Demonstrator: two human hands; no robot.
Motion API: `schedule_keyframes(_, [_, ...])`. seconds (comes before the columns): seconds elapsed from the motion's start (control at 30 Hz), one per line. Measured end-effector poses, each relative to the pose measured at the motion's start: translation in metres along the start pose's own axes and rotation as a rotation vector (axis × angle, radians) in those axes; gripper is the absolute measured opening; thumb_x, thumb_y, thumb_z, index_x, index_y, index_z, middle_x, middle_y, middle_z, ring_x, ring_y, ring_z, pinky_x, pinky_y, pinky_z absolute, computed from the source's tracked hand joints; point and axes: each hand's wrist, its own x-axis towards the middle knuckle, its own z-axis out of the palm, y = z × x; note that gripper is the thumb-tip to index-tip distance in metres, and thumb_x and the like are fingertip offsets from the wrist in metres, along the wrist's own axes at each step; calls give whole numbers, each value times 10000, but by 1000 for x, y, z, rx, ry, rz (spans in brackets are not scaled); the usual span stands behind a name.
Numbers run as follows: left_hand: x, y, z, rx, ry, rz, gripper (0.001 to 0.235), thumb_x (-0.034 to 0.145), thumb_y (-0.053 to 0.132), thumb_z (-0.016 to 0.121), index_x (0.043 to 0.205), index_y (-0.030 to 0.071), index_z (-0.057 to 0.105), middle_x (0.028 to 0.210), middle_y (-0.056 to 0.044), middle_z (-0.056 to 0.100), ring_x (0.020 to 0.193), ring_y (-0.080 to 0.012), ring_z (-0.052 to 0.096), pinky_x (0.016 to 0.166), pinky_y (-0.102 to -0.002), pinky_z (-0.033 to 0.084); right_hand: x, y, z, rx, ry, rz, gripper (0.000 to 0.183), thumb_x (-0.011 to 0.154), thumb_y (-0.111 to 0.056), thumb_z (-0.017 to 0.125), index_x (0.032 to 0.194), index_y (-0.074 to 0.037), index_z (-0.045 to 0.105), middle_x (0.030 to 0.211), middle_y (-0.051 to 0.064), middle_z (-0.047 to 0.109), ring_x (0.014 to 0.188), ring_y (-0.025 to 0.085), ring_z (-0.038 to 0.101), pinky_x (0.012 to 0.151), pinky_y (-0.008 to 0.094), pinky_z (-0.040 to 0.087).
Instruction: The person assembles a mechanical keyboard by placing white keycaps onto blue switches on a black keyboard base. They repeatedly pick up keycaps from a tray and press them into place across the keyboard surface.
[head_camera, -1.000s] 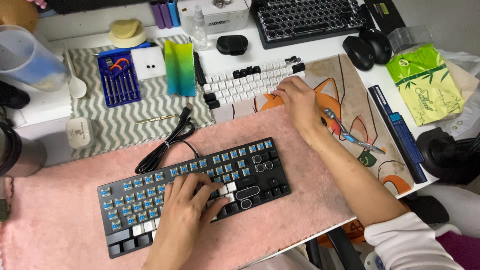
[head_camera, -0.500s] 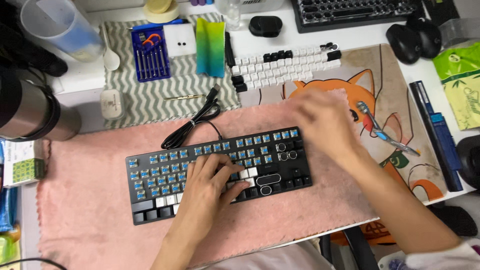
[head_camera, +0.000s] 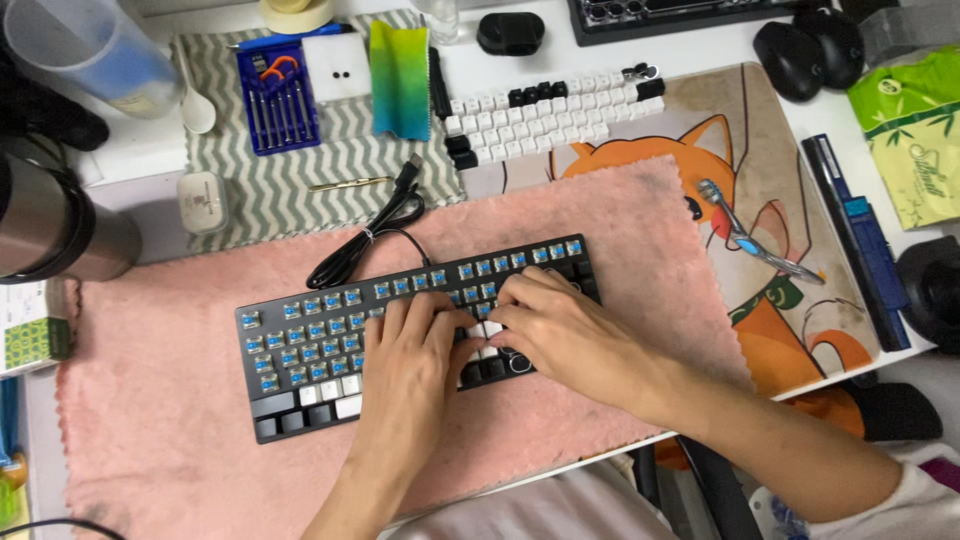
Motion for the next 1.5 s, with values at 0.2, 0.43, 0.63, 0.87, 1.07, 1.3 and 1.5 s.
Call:
schedule_keyframes(0.2, [-8,1,10,154,-16,4,254,964,395,618,1125,201,651,1125,-12,601,937,-282,530,771,-446,374,2,-7,1,-121,-22,-44,77,924,-1,567,849,-3,585,915,147,548,866,317,523,787,434,437])
schedule_keyframes(0.43, [-15,-3,25,338,34,15,237,1009,413,583,1129,210,610,1182,-5,602,973,-248,561,793,-419,394,1,-21,-41,112,11,179,114,1069,-161,529,1045,-70,594,1053,73,513,826,203,512,724,343,509])
schedule_keyframes(0.63, [-16,-5,25,345,7,-4,219,995,431,584,1105,242,601,1174,25,582,1004,-242,552,837,-432,395,-4,74,-75,24,174,630,192,1015,-85,536,1117,-98,698,1175,64,601,847,173,517,747,317,480])
schedule_keyframes(0.87, [-19,-8,27,392,-40,-18,228,1014,424,545,1128,232,594,1162,-1,576,1005,-254,545,846,-434,392,-28,228,-27,-75,494,434,279,950,-8,728,1215,81,713,1019,146,611,980,305,610,927,415,531])
schedule_keyframes(1.07, [-18,-2,21,372,-36,-24,231,996,398,584,1145,221,580,1223,3,578,1025,-251,550,858,-425,388,-14,215,-41,-13,511,451,353,921,-54,776,1245,56,689,1109,174,672,810,240,707,850,373,627])
schedule_keyframes(1.3, [-16,-5,21,350,13,-17,236,1010,413,556,1108,202,595,1216,18,611,1002,-234,568,852,-410,375,-7,209,-41,122,608,443,190,914,-32,781,1072,26,694,1049,148,694,804,203,713,763,287,637])
schedule_keyframes(1.5, [59,30,15,111,-44,1,219,1004,355,587,1178,223,590,1199,-52,589,1067,-289,544,868,-426,366,-11,218,-37,185,698,412,204,855,7,859,996,-4,711,1018,120,687,738,171,700,674,252,601])
